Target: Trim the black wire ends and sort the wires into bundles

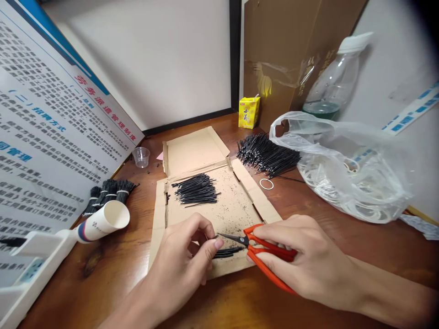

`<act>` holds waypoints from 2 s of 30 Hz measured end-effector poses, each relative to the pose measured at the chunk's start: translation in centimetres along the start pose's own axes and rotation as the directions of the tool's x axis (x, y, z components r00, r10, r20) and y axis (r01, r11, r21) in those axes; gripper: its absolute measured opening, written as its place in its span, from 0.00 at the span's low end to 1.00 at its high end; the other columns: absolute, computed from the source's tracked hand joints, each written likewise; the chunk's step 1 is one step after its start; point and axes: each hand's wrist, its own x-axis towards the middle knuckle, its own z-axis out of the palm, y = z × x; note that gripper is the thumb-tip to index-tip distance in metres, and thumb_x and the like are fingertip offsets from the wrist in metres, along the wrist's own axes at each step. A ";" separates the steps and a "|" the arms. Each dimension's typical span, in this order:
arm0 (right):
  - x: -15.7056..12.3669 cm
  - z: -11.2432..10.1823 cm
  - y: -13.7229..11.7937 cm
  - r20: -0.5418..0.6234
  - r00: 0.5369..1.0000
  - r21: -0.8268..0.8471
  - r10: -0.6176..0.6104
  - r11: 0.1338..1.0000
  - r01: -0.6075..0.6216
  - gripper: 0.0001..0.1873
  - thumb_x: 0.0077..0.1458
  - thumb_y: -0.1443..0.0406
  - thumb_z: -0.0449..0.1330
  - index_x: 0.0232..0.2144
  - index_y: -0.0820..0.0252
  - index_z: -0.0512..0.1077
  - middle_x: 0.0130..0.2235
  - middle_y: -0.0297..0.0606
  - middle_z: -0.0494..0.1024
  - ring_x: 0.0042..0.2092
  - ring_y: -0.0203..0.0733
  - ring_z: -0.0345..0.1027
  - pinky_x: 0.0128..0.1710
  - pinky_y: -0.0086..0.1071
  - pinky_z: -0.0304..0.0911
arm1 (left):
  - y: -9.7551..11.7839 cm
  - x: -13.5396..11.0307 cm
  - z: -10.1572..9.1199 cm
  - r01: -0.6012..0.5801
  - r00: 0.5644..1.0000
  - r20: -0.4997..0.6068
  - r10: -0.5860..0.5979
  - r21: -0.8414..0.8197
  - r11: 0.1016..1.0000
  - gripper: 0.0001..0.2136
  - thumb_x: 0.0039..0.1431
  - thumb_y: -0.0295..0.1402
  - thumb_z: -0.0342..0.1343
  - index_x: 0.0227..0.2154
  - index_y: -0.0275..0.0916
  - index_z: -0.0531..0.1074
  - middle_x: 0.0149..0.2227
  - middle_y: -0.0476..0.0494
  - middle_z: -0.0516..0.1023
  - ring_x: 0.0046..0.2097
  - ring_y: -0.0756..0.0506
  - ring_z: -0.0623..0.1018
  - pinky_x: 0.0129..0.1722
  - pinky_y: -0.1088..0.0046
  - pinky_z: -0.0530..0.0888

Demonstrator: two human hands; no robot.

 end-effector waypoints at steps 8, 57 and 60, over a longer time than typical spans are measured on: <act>0.0 -0.1 -0.4 -0.016 1.000 -0.048 0.024 0.999 -0.025 0.07 0.55 0.71 0.55 0.28 0.60 0.71 0.19 0.30 0.69 0.19 0.32 0.54 0.21 0.28 0.51 | 0.1 0.1 -0.1 -0.008 1.000 -0.002 0.008 -0.009 1.000 0.11 0.65 0.39 0.53 0.31 0.39 0.61 0.19 0.54 0.66 0.17 0.55 0.67 0.14 0.84 0.65; -0.1 0.1 -0.2 0.005 1.000 0.035 0.023 0.999 -0.024 0.08 0.54 0.72 0.55 0.26 0.64 0.72 0.19 0.26 0.62 0.21 0.30 0.46 0.21 0.29 0.46 | -0.3 0.3 0.0 -0.051 0.999 -0.010 0.051 -0.028 0.998 0.09 0.63 0.37 0.56 0.31 0.38 0.65 0.24 0.53 0.67 0.19 0.54 0.70 0.15 0.83 0.70; -0.1 0.1 -0.2 0.015 1.000 0.035 0.026 0.999 -0.026 0.08 0.54 0.72 0.55 0.25 0.64 0.72 0.19 0.26 0.61 0.21 0.30 0.45 0.21 0.29 0.46 | -0.3 0.3 0.0 -0.046 0.999 -0.007 0.046 -0.024 0.999 0.09 0.63 0.36 0.56 0.31 0.38 0.65 0.23 0.53 0.67 0.18 0.55 0.70 0.15 0.83 0.68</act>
